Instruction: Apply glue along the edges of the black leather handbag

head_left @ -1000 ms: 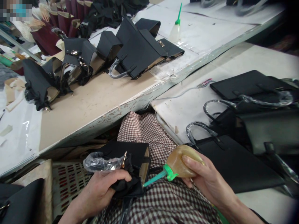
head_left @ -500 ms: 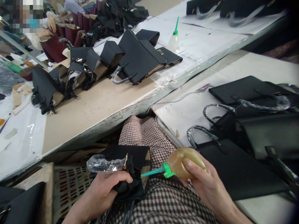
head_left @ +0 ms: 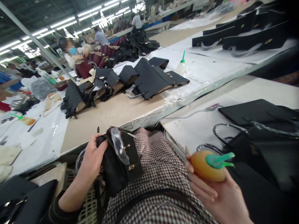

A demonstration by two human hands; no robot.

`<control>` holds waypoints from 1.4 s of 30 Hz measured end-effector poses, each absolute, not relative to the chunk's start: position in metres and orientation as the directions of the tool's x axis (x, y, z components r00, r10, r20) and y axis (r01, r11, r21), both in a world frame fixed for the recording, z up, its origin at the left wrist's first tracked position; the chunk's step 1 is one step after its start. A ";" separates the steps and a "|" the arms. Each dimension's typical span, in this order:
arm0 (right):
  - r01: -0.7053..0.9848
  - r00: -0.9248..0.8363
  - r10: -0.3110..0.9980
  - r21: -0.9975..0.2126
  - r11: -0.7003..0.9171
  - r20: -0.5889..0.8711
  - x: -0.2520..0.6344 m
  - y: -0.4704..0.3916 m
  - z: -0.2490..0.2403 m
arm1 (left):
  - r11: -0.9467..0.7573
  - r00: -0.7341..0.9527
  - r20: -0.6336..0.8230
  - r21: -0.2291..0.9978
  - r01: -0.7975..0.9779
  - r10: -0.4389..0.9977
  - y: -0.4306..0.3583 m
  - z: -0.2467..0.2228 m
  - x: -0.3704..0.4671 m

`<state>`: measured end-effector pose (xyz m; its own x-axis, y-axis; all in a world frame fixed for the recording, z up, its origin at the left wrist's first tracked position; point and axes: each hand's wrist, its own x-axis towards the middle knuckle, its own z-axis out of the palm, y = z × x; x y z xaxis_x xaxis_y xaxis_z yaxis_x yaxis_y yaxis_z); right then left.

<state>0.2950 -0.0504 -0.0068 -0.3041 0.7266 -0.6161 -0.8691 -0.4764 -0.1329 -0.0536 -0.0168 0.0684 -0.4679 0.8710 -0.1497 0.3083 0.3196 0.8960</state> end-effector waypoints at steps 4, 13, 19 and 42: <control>-0.752 -0.465 0.745 -0.231 -0.618 -0.478 0.283 -0.060 -0.003 | 0.317 -0.423 -0.416 0.904 -0.286 0.805 -0.022 0.062 -0.066; -0.719 -0.539 0.787 -0.322 -0.616 -0.300 0.248 -0.078 0.014 | 0.320 -0.342 -0.514 0.813 -0.486 0.787 -0.070 0.073 -0.032; -0.749 -0.558 0.691 -0.080 -0.658 -0.458 0.227 -0.077 0.008 | 0.423 -0.148 -0.477 0.858 -0.290 0.866 -0.095 0.086 -0.006; -0.703 -0.598 0.749 -0.261 -0.661 -0.287 0.241 -0.038 0.021 | -0.233 0.438 -0.132 0.693 0.682 0.889 -0.009 0.049 -0.014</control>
<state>0.2405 -0.0375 0.0212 -0.5977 0.7486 -0.2870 -0.7030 -0.6614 -0.2612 -0.0137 -0.0095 0.0491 0.4376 0.8894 -0.1319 0.6824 -0.2330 0.6929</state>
